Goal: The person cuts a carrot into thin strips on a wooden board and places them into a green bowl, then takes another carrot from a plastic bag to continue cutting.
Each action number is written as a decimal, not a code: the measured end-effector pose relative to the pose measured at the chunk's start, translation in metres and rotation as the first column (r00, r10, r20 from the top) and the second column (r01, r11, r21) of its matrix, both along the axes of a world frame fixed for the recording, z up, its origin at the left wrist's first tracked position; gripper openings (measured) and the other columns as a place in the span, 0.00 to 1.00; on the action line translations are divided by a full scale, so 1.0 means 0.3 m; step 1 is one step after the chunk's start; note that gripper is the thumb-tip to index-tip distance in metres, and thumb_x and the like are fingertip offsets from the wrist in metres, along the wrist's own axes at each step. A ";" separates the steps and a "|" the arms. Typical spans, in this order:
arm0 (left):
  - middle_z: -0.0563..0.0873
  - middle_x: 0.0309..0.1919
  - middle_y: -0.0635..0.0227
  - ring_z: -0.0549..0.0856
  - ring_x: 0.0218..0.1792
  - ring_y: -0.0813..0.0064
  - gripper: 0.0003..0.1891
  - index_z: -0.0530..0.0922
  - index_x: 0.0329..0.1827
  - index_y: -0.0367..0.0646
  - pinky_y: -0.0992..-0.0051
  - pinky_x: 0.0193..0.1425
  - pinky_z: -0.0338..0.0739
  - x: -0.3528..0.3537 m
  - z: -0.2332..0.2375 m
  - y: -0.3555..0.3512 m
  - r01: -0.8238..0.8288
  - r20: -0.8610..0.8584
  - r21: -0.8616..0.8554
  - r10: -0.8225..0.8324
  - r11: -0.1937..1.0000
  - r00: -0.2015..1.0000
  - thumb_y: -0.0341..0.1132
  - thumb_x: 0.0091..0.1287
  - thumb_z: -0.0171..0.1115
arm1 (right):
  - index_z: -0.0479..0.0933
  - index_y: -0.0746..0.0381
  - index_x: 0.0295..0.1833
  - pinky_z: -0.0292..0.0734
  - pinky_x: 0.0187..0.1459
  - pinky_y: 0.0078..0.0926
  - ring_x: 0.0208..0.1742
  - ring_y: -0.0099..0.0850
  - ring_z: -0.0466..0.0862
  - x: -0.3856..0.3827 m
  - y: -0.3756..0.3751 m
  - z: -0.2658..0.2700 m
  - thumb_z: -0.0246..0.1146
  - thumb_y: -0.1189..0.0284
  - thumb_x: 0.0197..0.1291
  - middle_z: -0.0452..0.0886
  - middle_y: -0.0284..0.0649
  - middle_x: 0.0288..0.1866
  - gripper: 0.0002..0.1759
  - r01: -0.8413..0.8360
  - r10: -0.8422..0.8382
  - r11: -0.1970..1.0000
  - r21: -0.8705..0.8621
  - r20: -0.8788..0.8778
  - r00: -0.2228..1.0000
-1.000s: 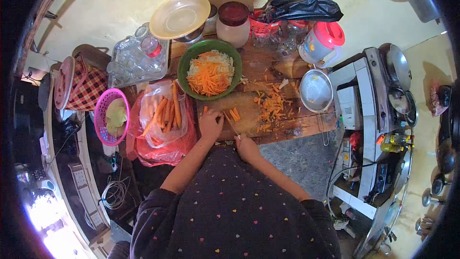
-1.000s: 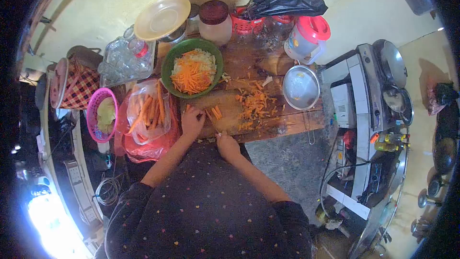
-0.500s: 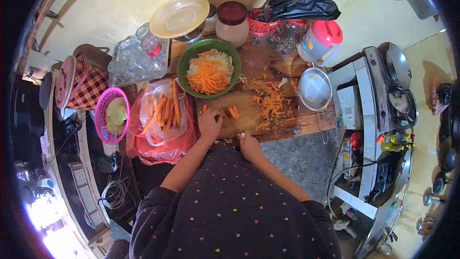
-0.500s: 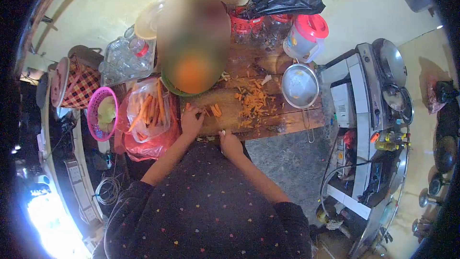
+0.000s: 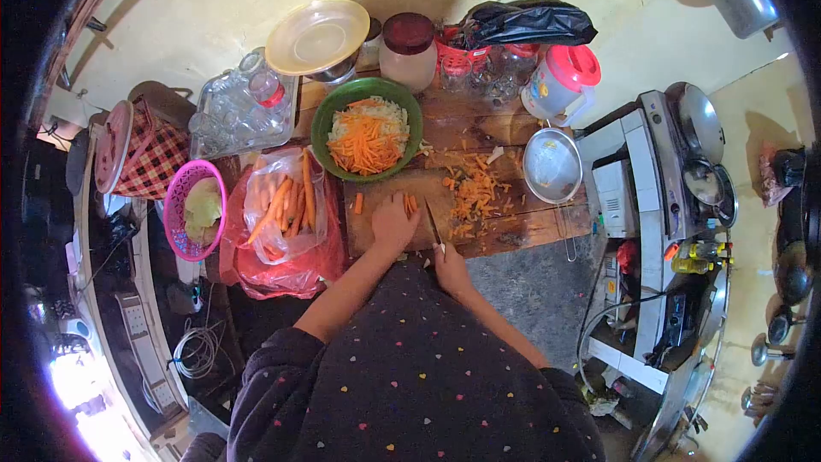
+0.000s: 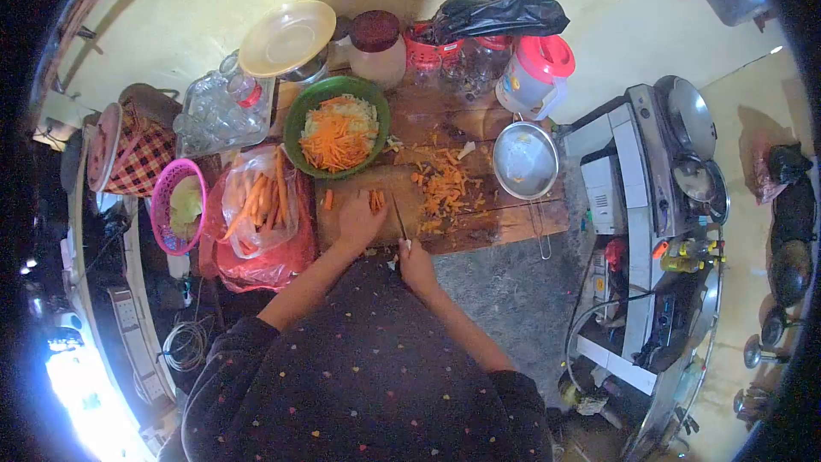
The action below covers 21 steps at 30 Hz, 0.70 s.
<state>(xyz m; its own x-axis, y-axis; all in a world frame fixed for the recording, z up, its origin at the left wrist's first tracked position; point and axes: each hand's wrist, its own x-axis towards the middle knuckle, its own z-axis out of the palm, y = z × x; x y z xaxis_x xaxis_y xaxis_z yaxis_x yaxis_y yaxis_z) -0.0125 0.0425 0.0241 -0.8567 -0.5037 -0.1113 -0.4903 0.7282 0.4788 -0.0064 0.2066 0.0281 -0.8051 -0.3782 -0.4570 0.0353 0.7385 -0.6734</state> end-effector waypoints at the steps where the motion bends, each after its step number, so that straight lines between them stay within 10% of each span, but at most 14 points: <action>1: 0.78 0.41 0.53 0.79 0.42 0.54 0.25 0.70 0.52 0.38 0.61 0.45 0.75 -0.004 -0.012 0.003 0.005 -0.012 0.000 -0.005 1.000 1.000 0.43 0.54 0.61 | 0.68 0.69 0.42 0.69 0.40 0.51 0.40 0.58 0.77 -0.004 0.009 -0.004 0.43 0.55 0.66 0.77 0.61 0.34 0.25 0.017 -0.017 1.000 -0.005 -0.022 1.000; 21: 0.82 0.36 0.54 0.82 0.40 0.56 0.13 0.77 0.37 0.37 0.62 0.43 0.77 -0.072 -0.023 -0.039 0.103 0.248 -0.024 -0.094 0.994 0.964 0.33 0.50 0.64 | 0.68 0.68 0.40 0.68 0.39 0.49 0.41 0.60 0.75 -0.034 0.061 -0.032 0.45 0.54 0.66 0.76 0.61 0.34 0.24 0.084 -0.084 0.996 -0.019 -0.030 0.996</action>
